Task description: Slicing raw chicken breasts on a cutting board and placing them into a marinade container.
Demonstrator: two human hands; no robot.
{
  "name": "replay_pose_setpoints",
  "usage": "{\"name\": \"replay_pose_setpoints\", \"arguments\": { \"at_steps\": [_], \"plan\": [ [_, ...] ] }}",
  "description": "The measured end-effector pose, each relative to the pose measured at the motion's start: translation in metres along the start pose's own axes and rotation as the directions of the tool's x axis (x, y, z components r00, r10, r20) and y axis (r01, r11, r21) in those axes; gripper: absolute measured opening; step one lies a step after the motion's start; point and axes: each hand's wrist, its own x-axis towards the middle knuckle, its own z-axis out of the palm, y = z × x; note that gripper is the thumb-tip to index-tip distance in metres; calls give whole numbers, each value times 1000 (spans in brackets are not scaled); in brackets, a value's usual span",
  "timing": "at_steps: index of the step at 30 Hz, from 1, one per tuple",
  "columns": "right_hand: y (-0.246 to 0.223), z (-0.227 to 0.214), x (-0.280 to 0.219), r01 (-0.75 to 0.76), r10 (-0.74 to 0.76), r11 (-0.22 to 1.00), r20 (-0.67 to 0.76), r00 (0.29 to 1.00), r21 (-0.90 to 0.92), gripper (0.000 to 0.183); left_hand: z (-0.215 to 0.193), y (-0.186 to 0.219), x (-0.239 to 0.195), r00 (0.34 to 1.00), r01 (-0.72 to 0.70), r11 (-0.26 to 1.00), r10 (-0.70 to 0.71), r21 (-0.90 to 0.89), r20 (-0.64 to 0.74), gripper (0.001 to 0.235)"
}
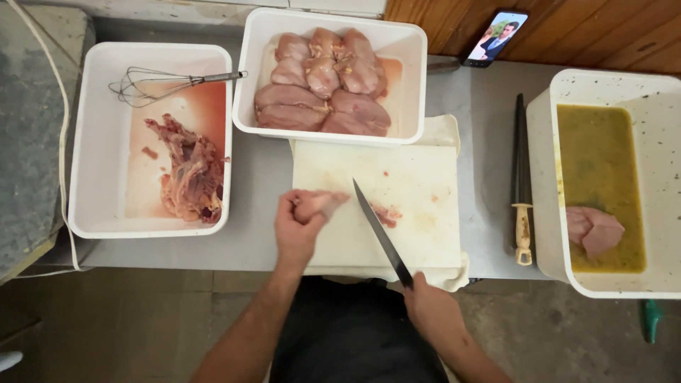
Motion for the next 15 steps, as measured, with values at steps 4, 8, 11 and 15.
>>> {"name": "replay_pose_setpoints", "arguments": {
  "at_steps": [4, 8, 11, 15],
  "plan": [
    [37, 23, -1, 18, -15, 999, -91, 996, 33, 26, -7, 15, 8, 965, -261, 963, 261, 73, 7, 43],
    [56, 31, 6, 7, 12, 998, -322, 947, 57, 28, 16, 20, 4, 879, -387, 913, 322, 130, 353, 46],
    [64, 15, -16, 38, 53, 971, -368, 928, 234, 31, 47, 33, 7, 577, -797, 527, 521, 295, 629, 20],
    [87, 18, -26, -71, 171, 957, -346, 923, 283, 31, 98, -17, 18, 483, -851, 171, 625, 497, 613, 68]
  ]
}}
